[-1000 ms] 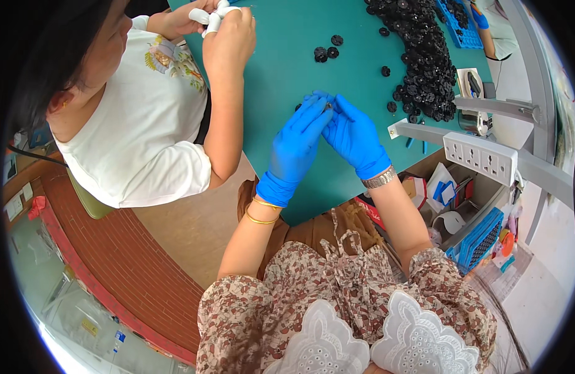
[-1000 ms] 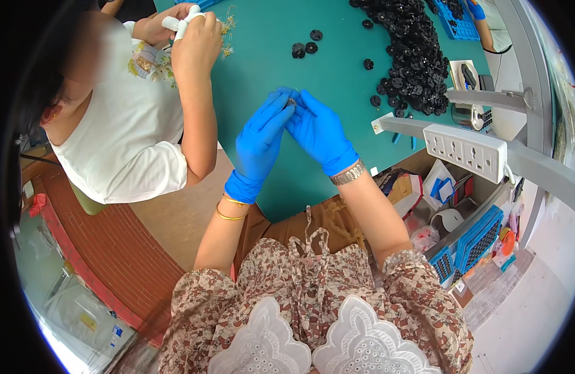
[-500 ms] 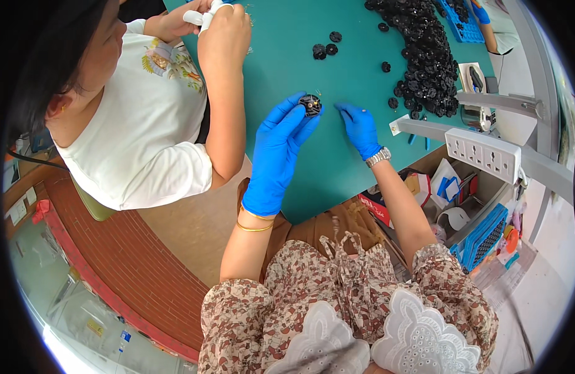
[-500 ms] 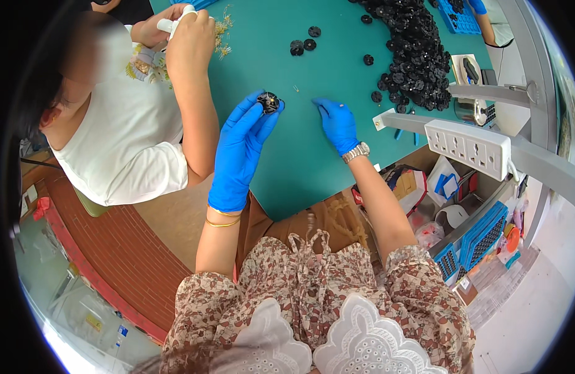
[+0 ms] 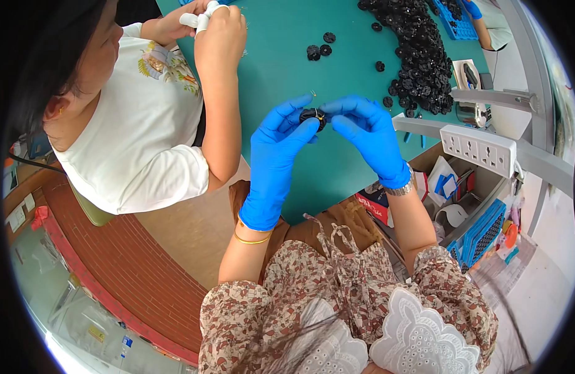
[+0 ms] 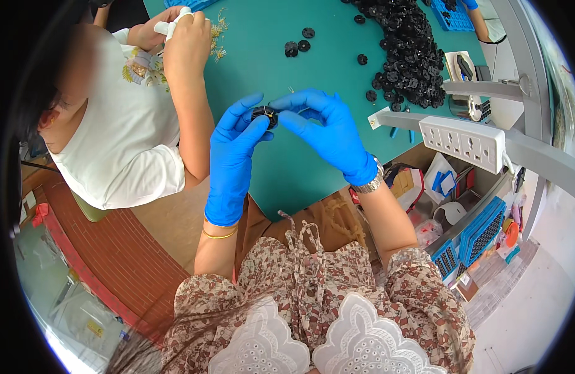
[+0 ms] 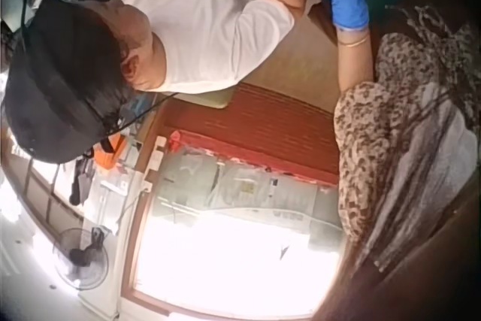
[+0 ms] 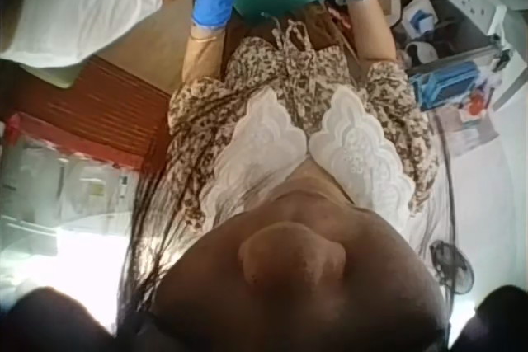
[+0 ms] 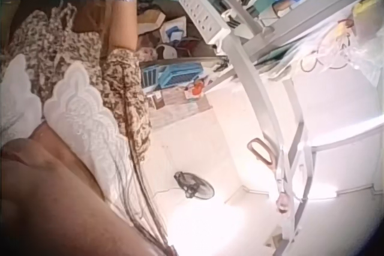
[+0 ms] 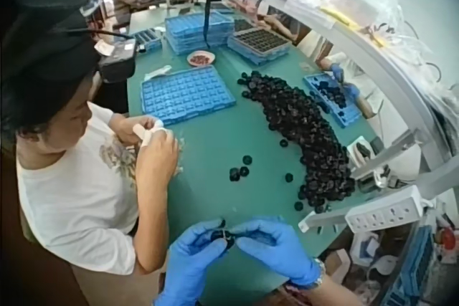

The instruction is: The person assembles electronic components by inserting small pins into circular plastic bases by hand, stands up to place an assembled piece into a tray, and returns to insert pins into more bases.

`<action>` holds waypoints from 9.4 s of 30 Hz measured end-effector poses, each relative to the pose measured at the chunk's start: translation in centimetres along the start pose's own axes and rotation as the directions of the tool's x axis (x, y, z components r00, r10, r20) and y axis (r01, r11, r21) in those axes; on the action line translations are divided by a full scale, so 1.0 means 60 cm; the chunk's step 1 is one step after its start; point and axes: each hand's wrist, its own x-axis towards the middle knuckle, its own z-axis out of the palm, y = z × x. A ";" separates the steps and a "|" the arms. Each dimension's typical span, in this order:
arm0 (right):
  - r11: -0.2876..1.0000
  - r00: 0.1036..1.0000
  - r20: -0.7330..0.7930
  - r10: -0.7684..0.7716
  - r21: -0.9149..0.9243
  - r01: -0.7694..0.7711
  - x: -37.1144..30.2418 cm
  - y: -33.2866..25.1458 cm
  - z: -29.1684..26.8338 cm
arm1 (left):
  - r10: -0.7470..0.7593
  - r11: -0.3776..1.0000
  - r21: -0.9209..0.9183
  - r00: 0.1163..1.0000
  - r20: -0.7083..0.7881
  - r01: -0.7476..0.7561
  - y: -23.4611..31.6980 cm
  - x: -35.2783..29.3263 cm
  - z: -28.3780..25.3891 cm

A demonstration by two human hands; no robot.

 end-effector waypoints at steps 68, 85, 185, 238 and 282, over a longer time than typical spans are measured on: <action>0.562 0.893 0.225 -0.390 -0.710 0.424 -0.059 -0.095 0.041 | -0.143 0.964 0.253 0.964 0.224 0.084 0.098 -0.078 -0.004; 0.739 0.936 0.143 -0.321 -0.581 0.342 -0.056 -0.101 0.040 | -0.003 0.984 0.172 0.973 0.231 -0.038 0.087 -0.073 0.000; 0.987 0.993 0.082 0.089 -0.140 -0.077 -0.060 -0.092 0.046 | 0.119 0.947 0.292 0.991 0.065 -0.133 0.072 -0.076 -0.003; 0.971 0.992 0.084 -0.094 -0.211 0.110 -0.060 -0.109 0.042 | 0.081 0.923 0.365 0.989 0.128 -0.122 0.097 -0.074 0.000; 0.954 0.885 0.362 0.293 -0.052 -0.295 -0.032 -0.136 0.027 | 0.207 0.793 0.477 0.904 0.375 -0.379 0.116 -0.079 -0.015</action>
